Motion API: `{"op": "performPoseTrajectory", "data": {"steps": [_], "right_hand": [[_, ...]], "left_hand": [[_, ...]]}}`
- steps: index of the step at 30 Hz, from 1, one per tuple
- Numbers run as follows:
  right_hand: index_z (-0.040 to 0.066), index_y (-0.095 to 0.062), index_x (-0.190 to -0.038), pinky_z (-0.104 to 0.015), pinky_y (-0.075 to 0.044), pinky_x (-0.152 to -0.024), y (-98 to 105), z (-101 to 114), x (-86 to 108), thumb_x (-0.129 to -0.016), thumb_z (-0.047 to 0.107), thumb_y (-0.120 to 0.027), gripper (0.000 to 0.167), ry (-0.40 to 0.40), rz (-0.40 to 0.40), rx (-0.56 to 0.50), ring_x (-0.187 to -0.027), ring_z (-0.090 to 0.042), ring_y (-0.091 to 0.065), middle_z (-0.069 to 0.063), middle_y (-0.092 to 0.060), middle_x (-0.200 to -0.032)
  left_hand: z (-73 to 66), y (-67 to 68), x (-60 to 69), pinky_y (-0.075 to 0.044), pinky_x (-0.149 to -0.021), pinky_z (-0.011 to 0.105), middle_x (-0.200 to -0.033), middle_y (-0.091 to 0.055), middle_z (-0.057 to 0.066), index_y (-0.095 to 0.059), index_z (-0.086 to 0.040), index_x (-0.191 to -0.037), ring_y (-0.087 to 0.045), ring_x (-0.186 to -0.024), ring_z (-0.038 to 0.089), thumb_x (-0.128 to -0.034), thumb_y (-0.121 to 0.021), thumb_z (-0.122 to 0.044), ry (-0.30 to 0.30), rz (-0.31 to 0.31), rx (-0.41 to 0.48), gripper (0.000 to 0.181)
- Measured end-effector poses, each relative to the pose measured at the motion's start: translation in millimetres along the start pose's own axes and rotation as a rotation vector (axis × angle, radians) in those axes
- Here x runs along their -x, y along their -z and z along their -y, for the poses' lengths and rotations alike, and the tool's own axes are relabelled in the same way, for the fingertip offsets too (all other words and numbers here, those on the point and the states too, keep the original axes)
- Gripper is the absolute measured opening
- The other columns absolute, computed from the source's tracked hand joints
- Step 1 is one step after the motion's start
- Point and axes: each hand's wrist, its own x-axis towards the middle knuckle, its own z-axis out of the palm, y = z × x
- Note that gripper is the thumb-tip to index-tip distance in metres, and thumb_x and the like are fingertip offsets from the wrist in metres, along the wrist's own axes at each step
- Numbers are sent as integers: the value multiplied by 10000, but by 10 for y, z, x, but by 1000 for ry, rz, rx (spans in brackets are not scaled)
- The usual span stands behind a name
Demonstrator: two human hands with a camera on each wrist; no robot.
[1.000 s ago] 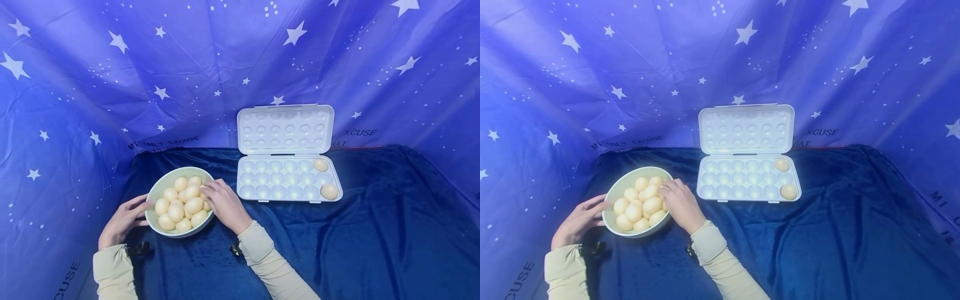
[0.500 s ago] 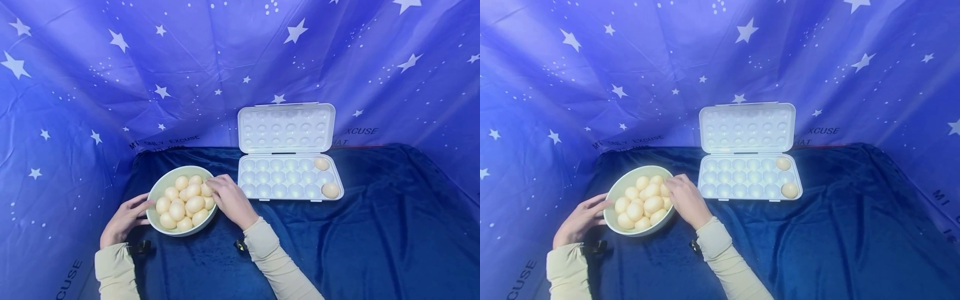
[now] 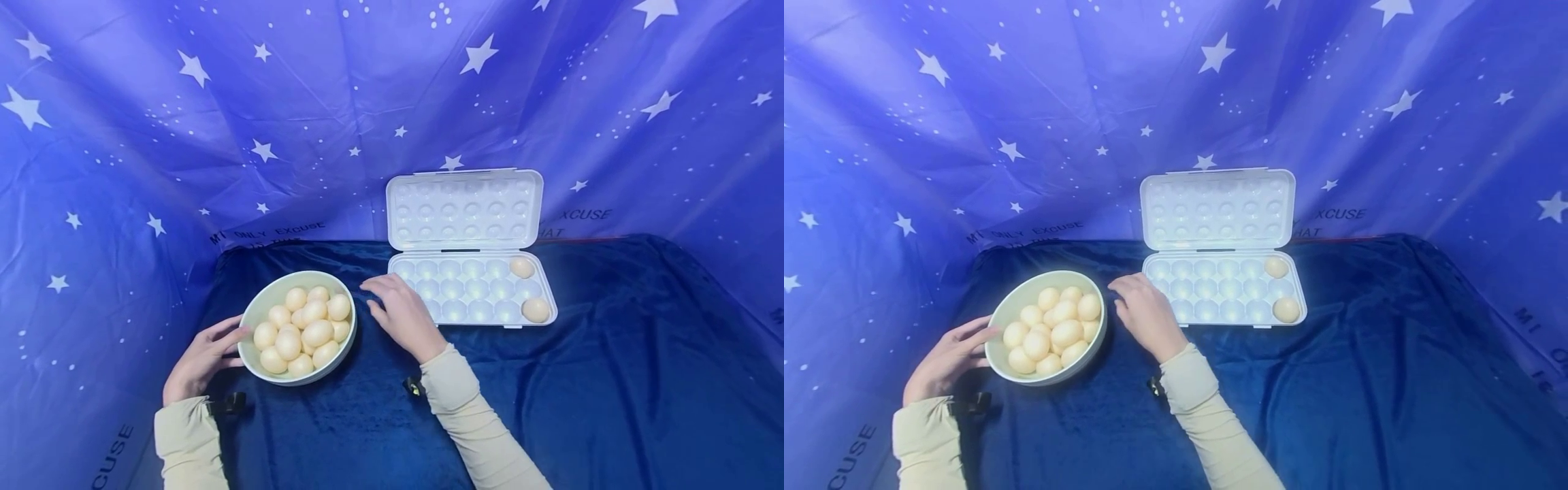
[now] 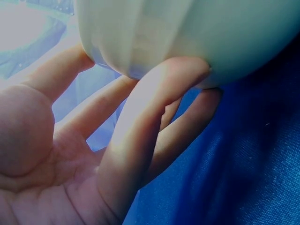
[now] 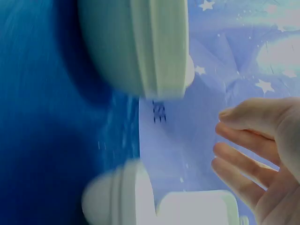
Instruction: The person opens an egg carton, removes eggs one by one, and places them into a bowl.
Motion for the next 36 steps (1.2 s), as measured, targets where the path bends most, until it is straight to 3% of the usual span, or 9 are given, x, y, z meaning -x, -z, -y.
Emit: {"op": "performPoseTrajectory", "data": {"steps": [12, 18, 23, 29, 36], "right_hand": [[17, -686, -1168, -443, -489, -1016, 491, -558, 100, -887, 53, -697, 284, -87, -32, 95, -1173, -302, -600, -136, -688, -1184], [7, -675, -1183, -478, -474, -1023, 697, -796, 176, -899, 72, -700, 293, -133, -38, 134, -1195, -335, -580, -167, -665, -1220], [-15, -647, -1219, -514, -472, -1001, 809, -1017, 265, -910, 116, -712, 342, -189, -39, 140, -1179, -373, -569, -202, -645, -1220], [-47, -644, -1188, -545, -470, -976, 919, -1257, 331, -897, 94, -721, 332, -227, -61, 146, -1157, -409, -564, -239, -641, -1186], [-62, -663, -1146, -569, -433, -990, 1052, -1467, 426, -874, 25, -713, 291, -243, -106, 178, -1124, -441, -570, -251, -651, -1149]], "left_hand": [[-35, 26, 10, -611, -763, 324, -1030, -701, -140, -430, -10, -1459, -708, -921, 70, -1003, -613, -262, 17, -11, -10, 553], [-40, 1, 15, -611, -761, 319, -1038, -699, -135, -390, 14, -1479, -705, -922, 64, -1009, -601, -262, 21, -11, -21, 585], [-24, -8, 18, -610, -764, 320, -1032, -704, -148, -400, 6, -1471, -706, -931, 63, -1006, -606, -267, 24, -11, -15, 577], [10, -2, 34, -612, -757, 324, -1025, -717, -141, -527, -112, -1379, -711, -929, 71, -1002, -614, -259, 20, -25, 3, 413], [9, -6, 13, -610, -763, 320, -1032, -711, -149, -494, -78, -1406, -708, -940, 66, -1003, -611, -274, 25, -14, -14, 463]]}}
